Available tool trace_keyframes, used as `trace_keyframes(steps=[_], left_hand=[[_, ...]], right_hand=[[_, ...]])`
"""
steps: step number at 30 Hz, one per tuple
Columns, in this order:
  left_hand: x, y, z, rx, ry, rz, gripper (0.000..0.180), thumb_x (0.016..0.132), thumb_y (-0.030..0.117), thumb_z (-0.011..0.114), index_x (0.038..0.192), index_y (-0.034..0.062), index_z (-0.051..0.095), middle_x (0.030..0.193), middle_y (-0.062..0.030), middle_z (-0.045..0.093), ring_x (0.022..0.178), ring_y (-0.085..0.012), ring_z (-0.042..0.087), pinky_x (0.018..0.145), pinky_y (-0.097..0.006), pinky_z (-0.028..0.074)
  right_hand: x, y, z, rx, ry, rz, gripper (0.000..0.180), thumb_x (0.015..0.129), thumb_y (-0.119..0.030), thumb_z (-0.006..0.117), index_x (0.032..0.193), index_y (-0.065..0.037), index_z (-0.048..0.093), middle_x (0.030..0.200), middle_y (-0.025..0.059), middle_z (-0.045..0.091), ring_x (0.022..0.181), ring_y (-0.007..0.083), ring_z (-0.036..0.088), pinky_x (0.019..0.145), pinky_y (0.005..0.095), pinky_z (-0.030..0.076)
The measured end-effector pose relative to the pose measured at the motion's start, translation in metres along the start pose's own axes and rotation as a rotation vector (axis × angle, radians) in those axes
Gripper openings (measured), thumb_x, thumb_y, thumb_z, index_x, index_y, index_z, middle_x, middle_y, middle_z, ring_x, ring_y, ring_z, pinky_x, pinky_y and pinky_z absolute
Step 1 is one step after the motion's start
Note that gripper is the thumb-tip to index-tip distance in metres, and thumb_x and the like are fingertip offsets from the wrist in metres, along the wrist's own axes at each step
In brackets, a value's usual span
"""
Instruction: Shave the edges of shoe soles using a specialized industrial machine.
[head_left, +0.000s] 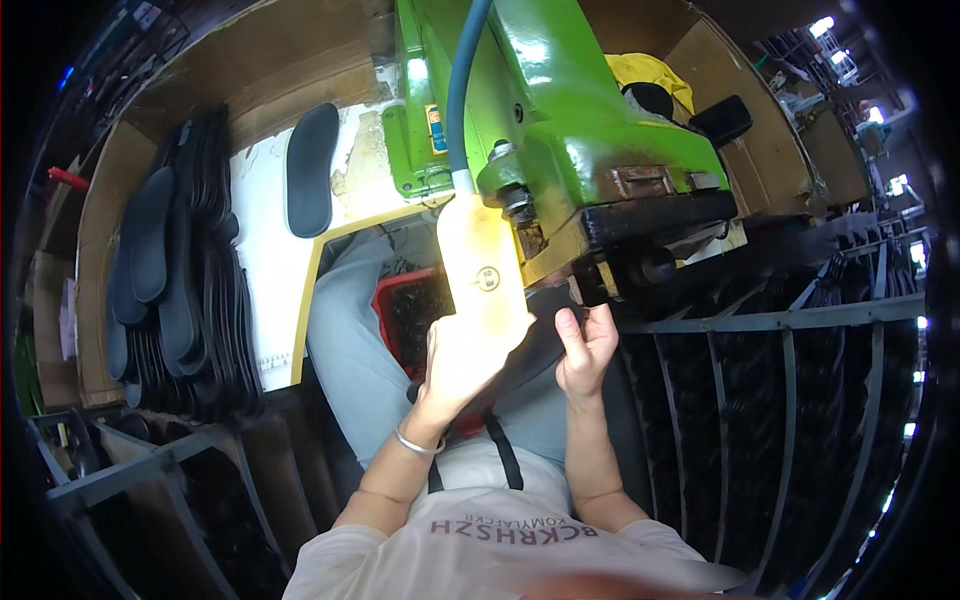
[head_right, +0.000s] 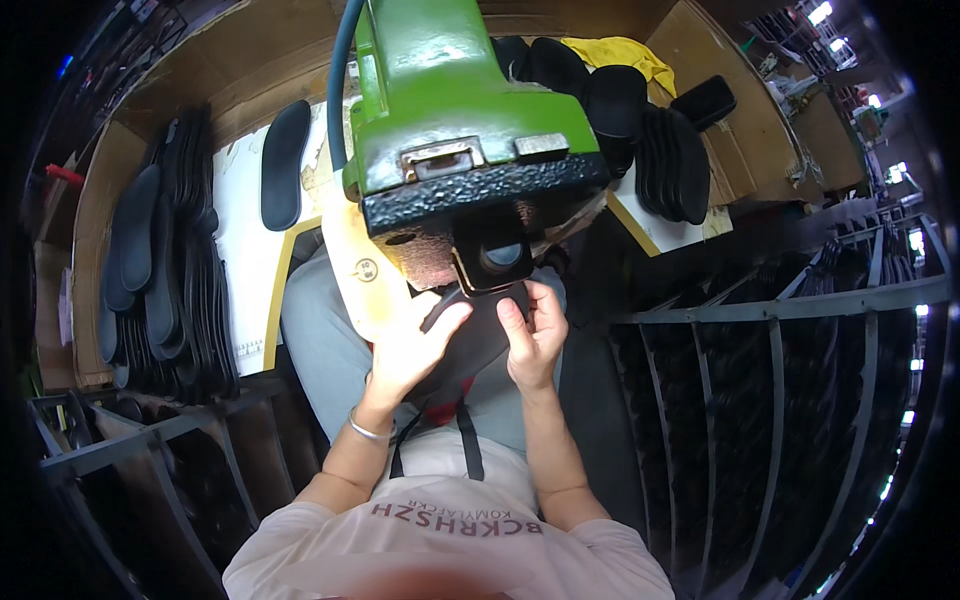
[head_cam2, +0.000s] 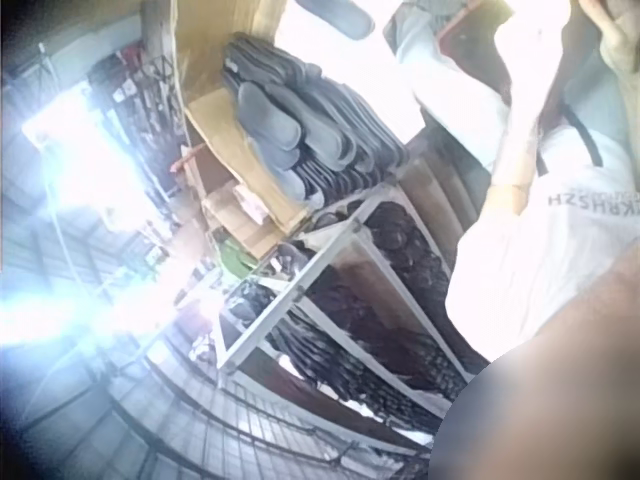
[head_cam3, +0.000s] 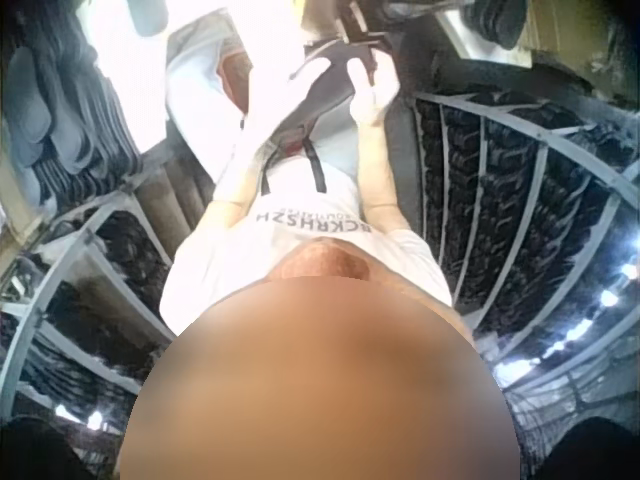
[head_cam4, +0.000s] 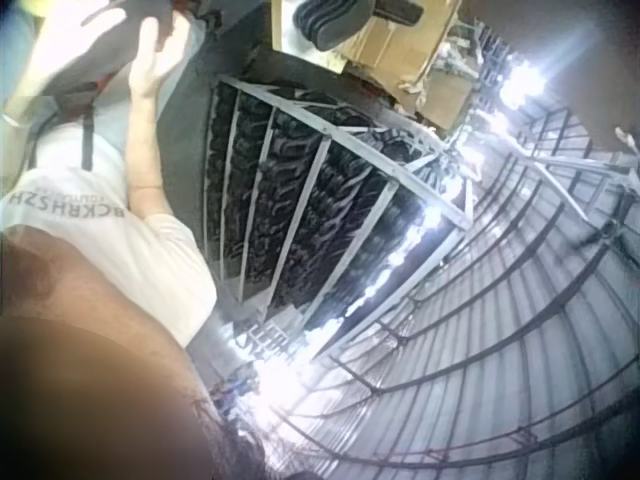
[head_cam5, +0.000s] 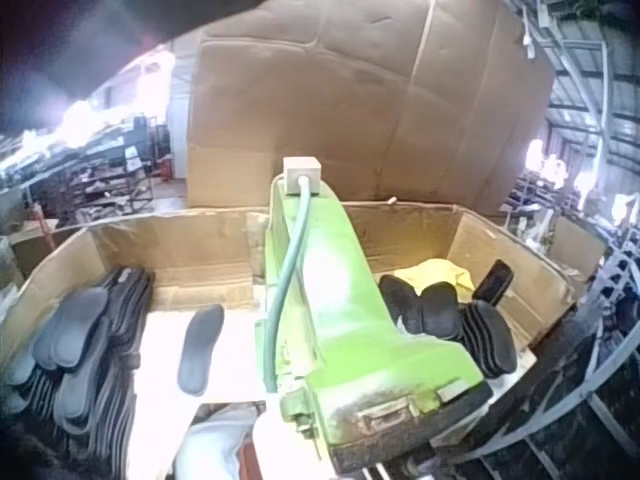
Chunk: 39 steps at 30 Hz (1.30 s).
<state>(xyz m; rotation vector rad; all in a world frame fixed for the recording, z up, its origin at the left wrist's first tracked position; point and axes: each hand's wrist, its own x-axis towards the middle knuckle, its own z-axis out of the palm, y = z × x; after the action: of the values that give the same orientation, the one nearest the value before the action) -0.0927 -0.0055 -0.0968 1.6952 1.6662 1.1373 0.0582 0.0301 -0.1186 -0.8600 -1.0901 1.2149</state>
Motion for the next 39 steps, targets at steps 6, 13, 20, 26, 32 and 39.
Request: trace_keyframes(steps=[6, 13, 20, 26, 32, 39], left_hand=[[-0.02, -0.02, 0.007, -0.162, 0.152, -0.119, 0.016, 0.079, 0.007, 0.059, 0.089, -0.0049, 0.064, 0.068, -0.018, 0.063, 0.056, -0.0262, 0.064, 0.052, -0.031, 0.049], [-0.011, -0.002, 0.024, -0.5, 0.191, -0.147, 0.014, 0.082, 0.009, 0.064, 0.092, -0.0007, 0.063, 0.078, -0.0064, 0.063, 0.072, -0.0132, 0.057, 0.065, -0.026, 0.046], [0.004, 0.005, 0.047, -0.526, 0.248, -0.13, 0.011, 0.083, 0.012, 0.064, 0.081, 0.0009, 0.061, 0.069, -0.0055, 0.056, 0.062, -0.0126, 0.051, 0.058, -0.028, 0.042], [-0.014, -0.008, 0.051, -0.806, 0.235, -0.256, 0.009, 0.084, 0.004, 0.062, 0.091, -0.0013, 0.06, 0.081, -0.0015, 0.06, 0.072, -0.0106, 0.055, 0.066, -0.024, 0.045], [-0.014, -0.019, 0.038, -0.824, 0.308, -0.143, 0.024, 0.079, -0.001, 0.064, 0.102, -0.002, 0.058, 0.092, -0.0056, 0.061, 0.082, -0.0116, 0.057, 0.075, -0.025, 0.047], [-0.018, -0.02, -0.002, -0.748, 0.31, -0.193, 0.024, 0.077, 0.003, 0.068, 0.098, -0.0059, 0.06, 0.089, -0.0089, 0.065, 0.078, -0.0129, 0.06, 0.073, -0.026, 0.048]], right_hand=[[0.002, -0.001, 0.015, 0.018, -0.071, 0.093, 0.017, 0.08, 0.003, 0.062, 0.095, 0.001, 0.054, 0.089, 0.0048, 0.061, 0.078, 0.0064, 0.056, 0.07, 0.0196, 0.045], [0.003, -0.007, 0.01, -0.156, -0.246, 0.058, 0.02, 0.077, 0.003, 0.065, 0.094, 0.0, 0.055, 0.091, 0.0068, 0.062, 0.08, 0.0101, 0.058, 0.071, 0.0227, 0.047], [-0.108, 0.011, -0.054, -0.345, -0.298, 0.46, 0.033, 0.074, -0.012, 0.073, 0.102, 0.002, 0.062, 0.098, 0.008, 0.064, 0.09, 0.0155, 0.059, 0.082, 0.0285, 0.046], [-0.113, -0.026, -0.105, -0.098, 0.095, 0.473, 0.036, 0.069, -0.002, 0.069, 0.101, 0.007, 0.057, 0.098, 0.0104, 0.063, 0.087, 0.0158, 0.059, 0.081, 0.0277, 0.046], [-0.039, -0.058, -0.109, -0.158, 0.12, 0.322, 0.034, 0.077, -0.006, 0.061, 0.108, 0.005, 0.05, 0.085, 0.0106, 0.061, 0.058, 0.0132, 0.057, 0.038, 0.0232, 0.041], [0.043, -0.059, -0.072, -0.183, -0.008, 0.211, 0.02, 0.081, -0.01, 0.062, 0.095, 0.002, 0.056, 0.079, 0.0032, 0.058, 0.06, 0.0061, 0.053, 0.046, 0.0176, 0.04]])
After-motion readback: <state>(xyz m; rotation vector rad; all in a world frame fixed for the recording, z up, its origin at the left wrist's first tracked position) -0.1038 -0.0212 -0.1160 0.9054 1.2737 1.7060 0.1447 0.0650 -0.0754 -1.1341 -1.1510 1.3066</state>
